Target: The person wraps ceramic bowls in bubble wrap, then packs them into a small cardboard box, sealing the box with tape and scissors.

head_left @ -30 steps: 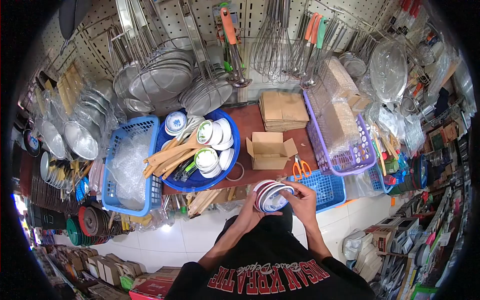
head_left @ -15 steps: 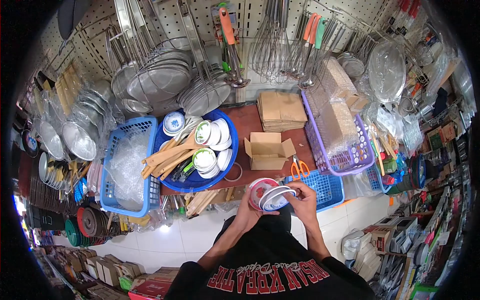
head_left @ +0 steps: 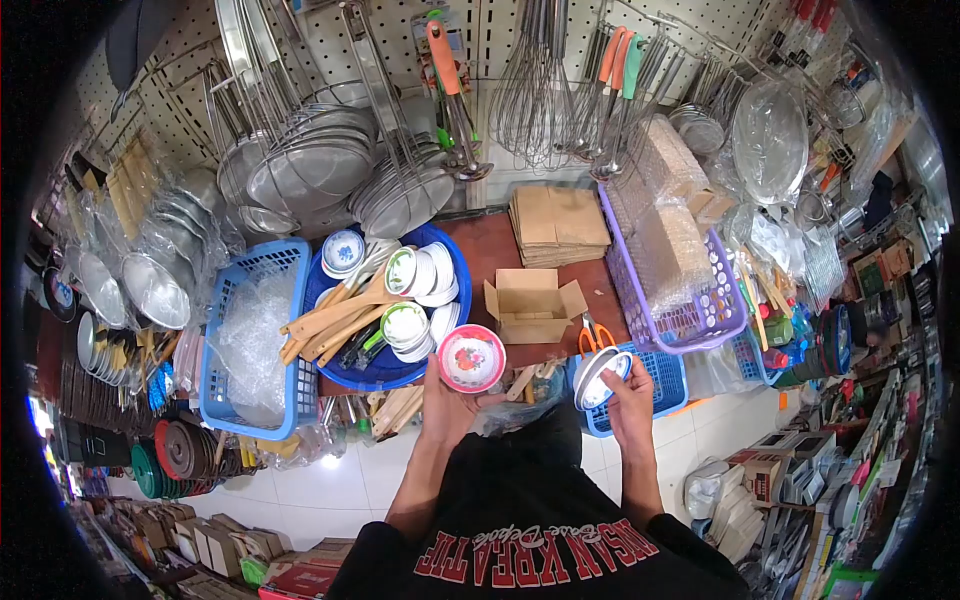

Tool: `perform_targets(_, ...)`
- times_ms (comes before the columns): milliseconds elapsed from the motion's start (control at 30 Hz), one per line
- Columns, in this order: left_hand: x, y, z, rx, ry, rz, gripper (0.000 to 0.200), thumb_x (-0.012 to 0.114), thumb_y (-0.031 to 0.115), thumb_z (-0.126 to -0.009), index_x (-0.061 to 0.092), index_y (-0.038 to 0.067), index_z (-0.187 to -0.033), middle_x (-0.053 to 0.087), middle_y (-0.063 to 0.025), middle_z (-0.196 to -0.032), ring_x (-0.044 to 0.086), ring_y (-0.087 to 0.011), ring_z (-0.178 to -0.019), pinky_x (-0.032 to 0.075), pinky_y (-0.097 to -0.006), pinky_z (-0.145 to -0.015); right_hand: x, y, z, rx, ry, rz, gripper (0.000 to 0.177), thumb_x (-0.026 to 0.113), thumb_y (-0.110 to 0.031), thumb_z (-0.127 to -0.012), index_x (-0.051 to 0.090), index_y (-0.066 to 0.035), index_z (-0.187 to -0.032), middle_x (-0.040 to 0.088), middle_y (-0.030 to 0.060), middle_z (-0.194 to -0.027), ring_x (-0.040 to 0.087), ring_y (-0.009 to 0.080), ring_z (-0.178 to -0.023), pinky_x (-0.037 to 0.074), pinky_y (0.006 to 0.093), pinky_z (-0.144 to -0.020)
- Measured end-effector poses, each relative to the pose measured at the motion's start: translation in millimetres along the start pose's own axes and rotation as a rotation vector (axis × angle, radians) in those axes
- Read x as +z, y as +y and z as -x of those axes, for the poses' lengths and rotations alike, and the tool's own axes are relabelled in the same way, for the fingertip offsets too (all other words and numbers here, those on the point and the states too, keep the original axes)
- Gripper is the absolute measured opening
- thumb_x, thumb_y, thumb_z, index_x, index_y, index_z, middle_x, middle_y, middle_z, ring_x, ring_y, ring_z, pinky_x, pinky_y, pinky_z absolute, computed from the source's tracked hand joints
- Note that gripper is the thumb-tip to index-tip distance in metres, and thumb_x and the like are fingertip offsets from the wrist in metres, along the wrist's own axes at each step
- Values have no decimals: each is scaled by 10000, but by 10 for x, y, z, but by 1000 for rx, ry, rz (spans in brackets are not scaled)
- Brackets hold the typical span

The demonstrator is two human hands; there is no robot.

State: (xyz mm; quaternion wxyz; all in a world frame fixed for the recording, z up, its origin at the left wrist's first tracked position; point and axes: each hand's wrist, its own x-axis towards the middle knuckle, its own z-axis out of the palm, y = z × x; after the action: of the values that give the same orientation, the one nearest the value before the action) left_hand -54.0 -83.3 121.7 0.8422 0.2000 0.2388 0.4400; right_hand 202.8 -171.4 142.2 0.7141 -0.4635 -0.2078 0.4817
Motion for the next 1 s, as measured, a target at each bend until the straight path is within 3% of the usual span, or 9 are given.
perform_targets(200,7,-31,-18,-51,-34,106,657,257,579,-1032,397,77,-1432,553,-164,-1366,592,-323,-1219,582,-531,-895,32,0,-3,11,37,37,269,651,58,-880,609,-14,-1136,698,51,-1003,679,114,-895,546,269,-829)
perform_targets(333,159,-96,-11,-114,-28,45,587,268,493,-1061,394,47,-1422,518,-166,-1400,552,-315,-1266,506,-530,-1023,85,29,-29,-32,2,137,295,685,70,-856,624,24,-1140,705,83,-1018,669,122,-911,529,263,-847)
perform_targets(500,270,-321,1,-166,-72,-102,556,257,474,-1069,375,87,-1451,482,-138,-1437,512,-291,-1304,490,-506,-1044,235,71,-14,-82,-44,293,337,713,66,-838,649,33,-1168,715,81,-999,670,109,-883,528,241,-810)
perform_targets(567,284,-396,6,-206,-83,-118,517,296,446,-1071,362,106,-1454,455,-129,-1459,498,-276,-1321,470,-518,-1063,230,87,-5,-112,-101,361,346,711,42,-867,638,74,-1204,713,131,-1069,676,132,-945,542,255,-843)
perform_targets(733,302,-564,-17,-301,-208,-54,621,276,567,-1032,248,167,-1507,412,-103,-1489,457,-290,-1356,481,-550,-1041,269,108,52,-95,-138,483,305,724,1,-874,685,40,-1173,714,92,-1081,653,88,-877,511,199,-750)
perform_targets(800,309,-602,10,-279,-205,-69,605,280,554,-1038,254,172,-1506,403,-103,-1496,465,-295,-1349,487,-563,-1029,274,131,64,-89,-116,534,276,747,-28,-856,724,1,-1129,725,69,-1061,624,60,-799,471,184,-673)
perform_targets(900,280,-630,2,-272,-204,-55,581,287,529,-1048,250,178,-1509,391,-102,-1503,476,-302,-1340,496,-579,-1011,359,-44,102,-190,-124,790,308,756,16,-822,719,17,-1128,718,78,-1020,601,65,-789,460,189,-674)
perform_targets(1000,272,-634,4,-284,-192,-54,559,285,502,-1059,270,164,-1504,397,-104,-1503,484,-300,-1334,510,-576,-994,284,39,91,-259,-143,772,275,774,-19,-811,742,-8,-1084,689,58,-1030,558,58,-776,416,189,-646)
